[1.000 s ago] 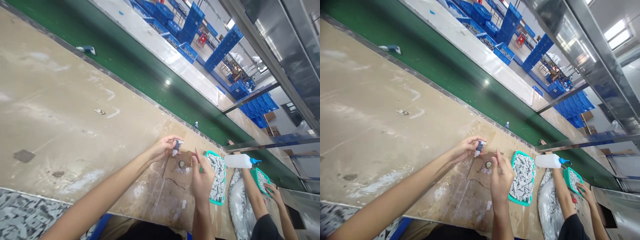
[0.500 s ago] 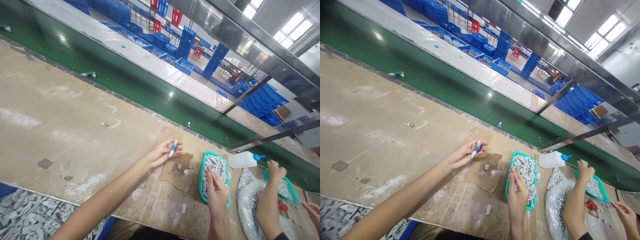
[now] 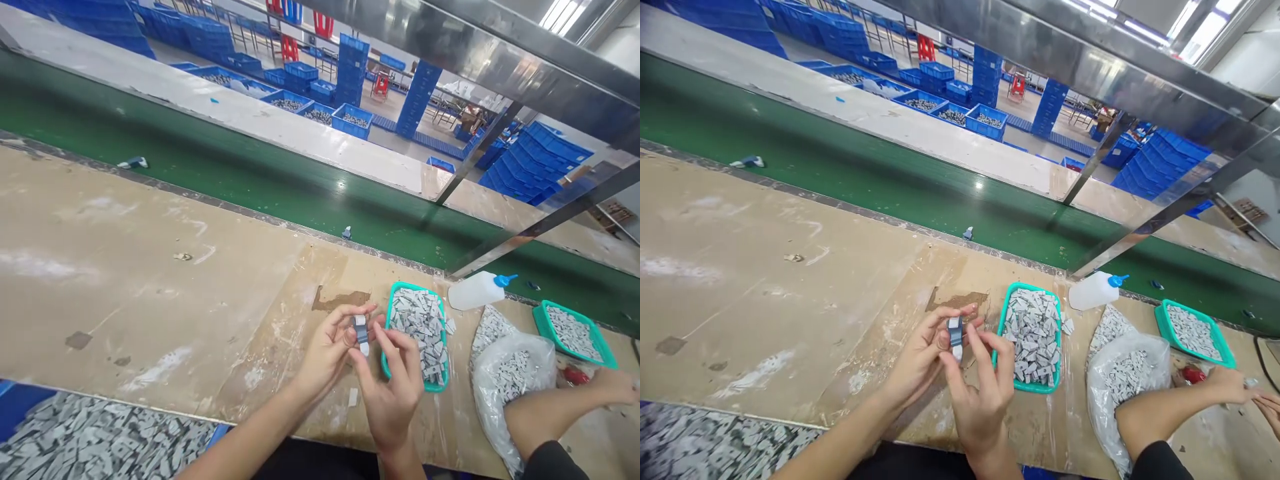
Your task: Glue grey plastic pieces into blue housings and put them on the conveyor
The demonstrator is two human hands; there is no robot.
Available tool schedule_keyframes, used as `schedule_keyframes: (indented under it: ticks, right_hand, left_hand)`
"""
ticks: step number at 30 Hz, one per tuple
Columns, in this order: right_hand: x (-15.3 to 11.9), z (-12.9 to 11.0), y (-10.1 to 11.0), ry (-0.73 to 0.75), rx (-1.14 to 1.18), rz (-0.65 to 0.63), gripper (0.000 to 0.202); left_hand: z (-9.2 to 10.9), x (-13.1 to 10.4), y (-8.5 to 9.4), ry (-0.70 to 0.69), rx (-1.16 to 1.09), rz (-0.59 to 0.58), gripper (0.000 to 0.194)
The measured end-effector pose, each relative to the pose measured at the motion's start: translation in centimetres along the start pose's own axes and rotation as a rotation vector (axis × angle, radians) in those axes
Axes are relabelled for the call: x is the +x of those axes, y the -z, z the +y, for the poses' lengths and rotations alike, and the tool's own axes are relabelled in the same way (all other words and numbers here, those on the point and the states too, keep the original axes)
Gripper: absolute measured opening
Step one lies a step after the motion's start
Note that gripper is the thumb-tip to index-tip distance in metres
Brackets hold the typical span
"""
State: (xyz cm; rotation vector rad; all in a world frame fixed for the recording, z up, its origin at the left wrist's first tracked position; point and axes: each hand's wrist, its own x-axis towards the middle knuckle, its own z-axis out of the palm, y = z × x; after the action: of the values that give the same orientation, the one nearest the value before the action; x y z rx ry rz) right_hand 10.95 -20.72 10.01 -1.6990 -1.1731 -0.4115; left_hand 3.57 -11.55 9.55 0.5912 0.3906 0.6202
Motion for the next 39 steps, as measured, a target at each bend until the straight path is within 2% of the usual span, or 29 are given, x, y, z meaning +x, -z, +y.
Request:
schedule_keyframes:
  ticks: [2, 4, 8, 10, 14, 19, 24, 28, 31, 34, 39]
  right_hand:
    - [-0.2, -0.2, -0.1, -0.041, -0.014, 0.015, 0.030]
    - [-0.2, -0.3, -0.1, -0.059, 0.001, -0.022, 0.030]
    - [-0.1, -0.1, 0.1, -0.083, 0.082, -0.150, 0.033]
    - [-0.1, -0.1, 0.2, -0.082, 0.115, -0.150, 0.034]
    - [0.1, -0.2, 0.4, -0.005, 0.153, -0.144, 0.041]
    - [0.5, -0.8, 0.7, 0.080, 0.166, -0.135, 0.041]
    - [0.3, -0.8, 0.9, 0.077, 0.194, -0.166, 0.046]
    - [0.2, 0.2, 1.0, 0.086, 0.234, -0.173, 0.051]
    - [0.0, 0.7, 0.9, 0.116, 0.231, -0.178, 0.056]
    - [-0.6, 0.8, 0.5, 0.093, 0.216, -0.146, 0.059]
    - [-1.1, 1.2, -0.5, 0.113, 0.212, -0.123, 0.063]
  left_hand:
    - [-0.5, -0.2, -0.3, -0.052, 0.037, 0.053, 0.036]
    - [-0.9, -0.2, -0.3, -0.084, 0.061, 0.084, 0.033]
    - [-1.1, -0.1, 0.2, -0.161, 0.174, 0.092, 0.024]
    - [-1.0, -0.2, 0.6, -0.220, 0.302, 0.096, 0.024]
    - [-0.6, -0.6, 1.4, -0.346, 0.580, 0.120, 0.033]
    - [-0.1, -1.3, 1.6, -0.604, 0.832, 0.152, 0.024]
    - [-0.5, -1.8, 1.8, -0.707, 0.841, 0.100, 0.024]
    - [-1.2, -2.4, 1.7, -0.751, 0.871, 0.138, 0.028]
    - [-1.6, -2.3, 1.5, -0.805, 0.884, 0.152, 0.039]
    - [-1.9, -1.7, 1.7, -0.844, 0.863, 0.111, 0.048]
    - [-1.8, -0.4, 2.6, -0.837, 0.797, -0.001, 0.040]
